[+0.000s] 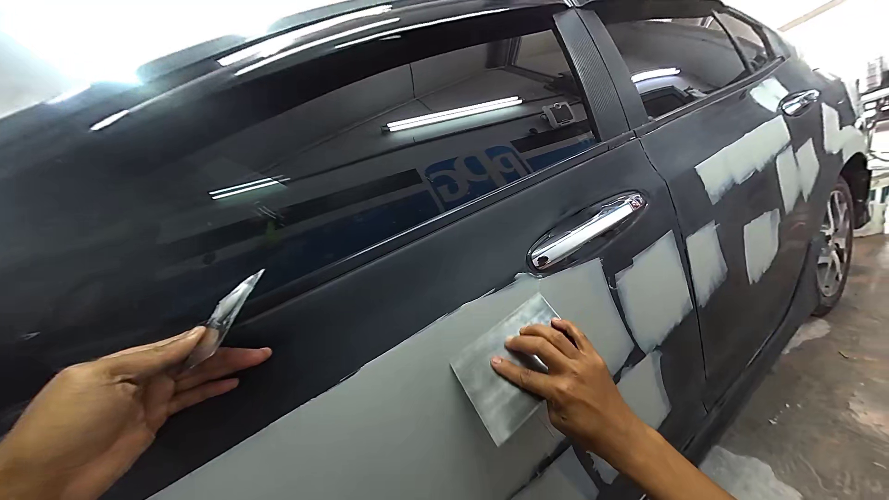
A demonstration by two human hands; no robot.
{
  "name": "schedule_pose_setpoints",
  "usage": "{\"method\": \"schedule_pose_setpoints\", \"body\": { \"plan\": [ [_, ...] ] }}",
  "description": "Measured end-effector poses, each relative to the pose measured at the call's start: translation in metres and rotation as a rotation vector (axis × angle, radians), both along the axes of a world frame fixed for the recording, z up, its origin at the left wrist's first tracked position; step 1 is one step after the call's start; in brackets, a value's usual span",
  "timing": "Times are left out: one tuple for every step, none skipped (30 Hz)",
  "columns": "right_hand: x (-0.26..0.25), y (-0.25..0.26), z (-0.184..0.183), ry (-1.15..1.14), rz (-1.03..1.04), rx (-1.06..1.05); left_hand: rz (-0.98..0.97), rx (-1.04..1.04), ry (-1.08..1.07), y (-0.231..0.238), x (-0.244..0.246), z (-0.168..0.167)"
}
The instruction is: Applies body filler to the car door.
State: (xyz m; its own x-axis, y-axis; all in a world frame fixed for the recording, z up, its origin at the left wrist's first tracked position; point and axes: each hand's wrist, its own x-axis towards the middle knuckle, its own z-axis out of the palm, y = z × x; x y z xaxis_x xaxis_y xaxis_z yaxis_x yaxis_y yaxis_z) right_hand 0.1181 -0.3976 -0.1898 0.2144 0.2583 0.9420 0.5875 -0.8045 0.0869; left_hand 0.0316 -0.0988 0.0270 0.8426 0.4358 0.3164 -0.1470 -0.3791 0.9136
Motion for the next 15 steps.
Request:
{"method": "schedule_pose_setpoints", "body": {
  "plan": [
    [-0.001,-0.004,-0.008,-0.002,0.017,-0.026,-0.031,-0.005,-0.004,0.011,0.005,-0.002],
    [-0.002,-0.008,-0.017,-0.006,0.028,-0.047,-0.068,-0.010,-0.009,0.022,0.009,-0.003],
    [-0.002,-0.011,-0.028,-0.013,0.031,-0.063,-0.089,-0.014,-0.017,0.030,0.013,-0.004],
    [-0.002,-0.014,-0.039,-0.020,0.032,-0.072,-0.105,-0.020,-0.025,0.037,0.016,-0.005],
    [-0.001,-0.017,-0.052,-0.026,0.033,-0.076,-0.125,-0.029,-0.030,0.045,0.020,-0.006],
    [-0.001,-0.019,-0.065,-0.028,0.033,-0.078,-0.148,-0.034,-0.033,0.053,0.025,-0.006],
    [0.000,-0.021,-0.079,-0.031,0.033,-0.078,-0.173,-0.038,-0.033,0.059,0.028,-0.006],
    [0.001,-0.023,-0.093,-0.030,0.031,-0.079,-0.188,-0.037,-0.036,0.063,0.029,-0.007],
    [0.001,-0.025,-0.106,-0.026,0.029,-0.077,-0.195,-0.029,-0.038,0.065,0.030,-0.007],
    [0.001,-0.027,-0.119,-0.021,0.030,-0.073,-0.200,-0.013,-0.038,0.066,0.031,-0.007],
    [0.002,-0.030,-0.131,-0.015,0.031,-0.068,-0.202,0.005,-0.037,0.067,0.032,-0.008],
    [0.002,-0.032,-0.143,-0.005,0.031,-0.065,-0.210,0.017,-0.036,0.069,0.032,-0.008],
    [0.002,-0.034,-0.155,0.007,0.033,-0.061,-0.219,0.021,-0.038,0.072,0.034,-0.008],
    [0.002,-0.036,-0.166,0.020,0.036,-0.057,-0.225,0.024,-0.040,0.074,0.036,-0.008],
    [0.003,-0.038,-0.177,0.028,0.036,-0.051,-0.231,0.027,-0.039,0.075,0.036,-0.008]
  ]
}}
